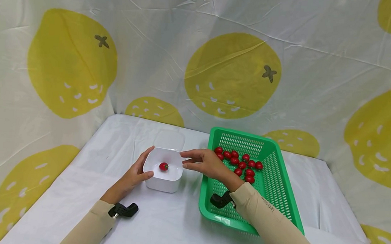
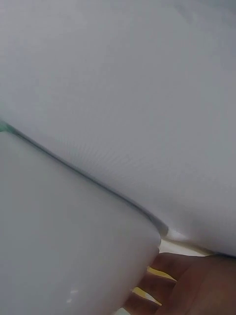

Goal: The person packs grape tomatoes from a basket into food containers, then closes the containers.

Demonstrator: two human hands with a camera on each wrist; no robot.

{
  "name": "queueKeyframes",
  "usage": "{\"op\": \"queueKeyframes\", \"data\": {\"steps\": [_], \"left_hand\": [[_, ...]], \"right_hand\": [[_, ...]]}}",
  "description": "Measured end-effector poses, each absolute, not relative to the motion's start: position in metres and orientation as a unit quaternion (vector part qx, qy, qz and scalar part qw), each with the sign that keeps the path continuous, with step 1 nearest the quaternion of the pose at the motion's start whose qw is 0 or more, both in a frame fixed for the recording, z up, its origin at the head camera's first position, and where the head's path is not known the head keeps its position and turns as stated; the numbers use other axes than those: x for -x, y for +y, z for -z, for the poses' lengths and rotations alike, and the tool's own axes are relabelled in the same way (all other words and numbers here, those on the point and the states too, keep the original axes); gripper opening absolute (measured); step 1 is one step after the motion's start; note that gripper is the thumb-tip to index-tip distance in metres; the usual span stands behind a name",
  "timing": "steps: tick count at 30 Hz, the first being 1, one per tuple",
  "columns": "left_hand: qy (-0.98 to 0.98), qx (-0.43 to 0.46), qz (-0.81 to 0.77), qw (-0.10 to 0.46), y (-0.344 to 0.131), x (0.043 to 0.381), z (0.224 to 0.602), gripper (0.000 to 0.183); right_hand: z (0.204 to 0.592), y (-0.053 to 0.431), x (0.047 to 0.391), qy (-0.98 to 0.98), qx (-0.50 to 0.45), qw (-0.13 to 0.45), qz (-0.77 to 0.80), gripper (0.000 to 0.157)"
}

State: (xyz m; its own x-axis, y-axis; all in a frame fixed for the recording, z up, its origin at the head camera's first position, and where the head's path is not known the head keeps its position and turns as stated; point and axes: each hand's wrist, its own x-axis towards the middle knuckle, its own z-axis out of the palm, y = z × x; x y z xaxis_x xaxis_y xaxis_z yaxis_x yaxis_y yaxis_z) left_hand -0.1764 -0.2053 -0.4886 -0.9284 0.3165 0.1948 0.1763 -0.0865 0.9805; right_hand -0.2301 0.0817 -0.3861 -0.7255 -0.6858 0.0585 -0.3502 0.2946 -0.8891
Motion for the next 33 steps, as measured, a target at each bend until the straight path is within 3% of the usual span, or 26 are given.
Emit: {"op": "queueKeyframes", "data": {"steps": [20,33], "left_hand": [[0.668,-0.182,-0.720,0.050,-0.207,0.179,0.493,0.082],[0.673,-0.180,-0.716,0.050,-0.205,0.178,0.491,0.080]], "right_hand": [[0.374,0.144,0.232,0.803,0.253,0.151,0.518,0.036],[0.389,0.181,0.248,0.832,0.225,0.100,0.497,0.038]]}}
